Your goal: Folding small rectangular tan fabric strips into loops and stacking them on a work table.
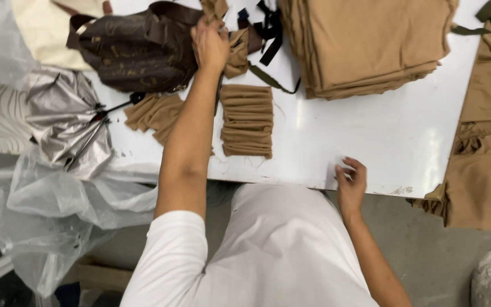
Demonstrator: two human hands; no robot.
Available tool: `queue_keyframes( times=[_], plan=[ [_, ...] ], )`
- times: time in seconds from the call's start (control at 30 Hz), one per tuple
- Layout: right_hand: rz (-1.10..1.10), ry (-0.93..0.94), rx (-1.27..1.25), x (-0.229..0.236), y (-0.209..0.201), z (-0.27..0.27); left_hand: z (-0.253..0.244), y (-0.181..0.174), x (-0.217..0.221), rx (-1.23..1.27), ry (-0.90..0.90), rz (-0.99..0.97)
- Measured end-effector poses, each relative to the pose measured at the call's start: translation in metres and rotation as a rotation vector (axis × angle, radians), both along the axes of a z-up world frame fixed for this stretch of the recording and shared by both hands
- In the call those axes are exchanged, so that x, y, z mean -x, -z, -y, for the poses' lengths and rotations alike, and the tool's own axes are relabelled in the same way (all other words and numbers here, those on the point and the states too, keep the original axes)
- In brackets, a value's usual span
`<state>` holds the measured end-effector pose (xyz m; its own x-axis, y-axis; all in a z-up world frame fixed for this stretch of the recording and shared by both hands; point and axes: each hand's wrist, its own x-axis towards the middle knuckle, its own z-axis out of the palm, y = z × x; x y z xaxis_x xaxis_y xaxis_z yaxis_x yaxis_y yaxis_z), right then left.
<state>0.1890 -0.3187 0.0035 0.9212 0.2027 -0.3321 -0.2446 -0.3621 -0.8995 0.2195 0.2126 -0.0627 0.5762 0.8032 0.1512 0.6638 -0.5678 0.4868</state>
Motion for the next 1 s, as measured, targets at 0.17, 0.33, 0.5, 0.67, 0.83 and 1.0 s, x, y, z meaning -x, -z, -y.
queue_keyframes(
  times=[0.17,0.33,0.5,0.67,0.83,1.0],
  plan=[
    [0.000,0.241,0.015,-0.003,-0.032,0.031,-0.044,-0.008,-0.048,0.226,-0.198,-0.157],
    [-0.066,0.297,-0.019,-0.005,-0.025,0.033,-0.001,-0.127,-0.027,0.215,-0.215,0.570],
    [-0.098,-0.197,-0.446,-0.016,-0.057,-0.006,0.143,-0.225,0.032,1.569,0.307,1.127],
    [-0.374,-0.325,-0.982,-0.032,-0.064,-0.045,0.260,-0.209,0.058,1.898,0.259,0.859],
    [-0.579,-0.272,-1.105,-0.027,-0.048,-0.018,0.305,-0.169,0.069,1.979,0.256,0.702],
    [-0.544,-0.047,-0.989,-0.025,-0.037,0.029,0.328,-0.182,0.070,1.857,0.332,0.550]
  ],
)
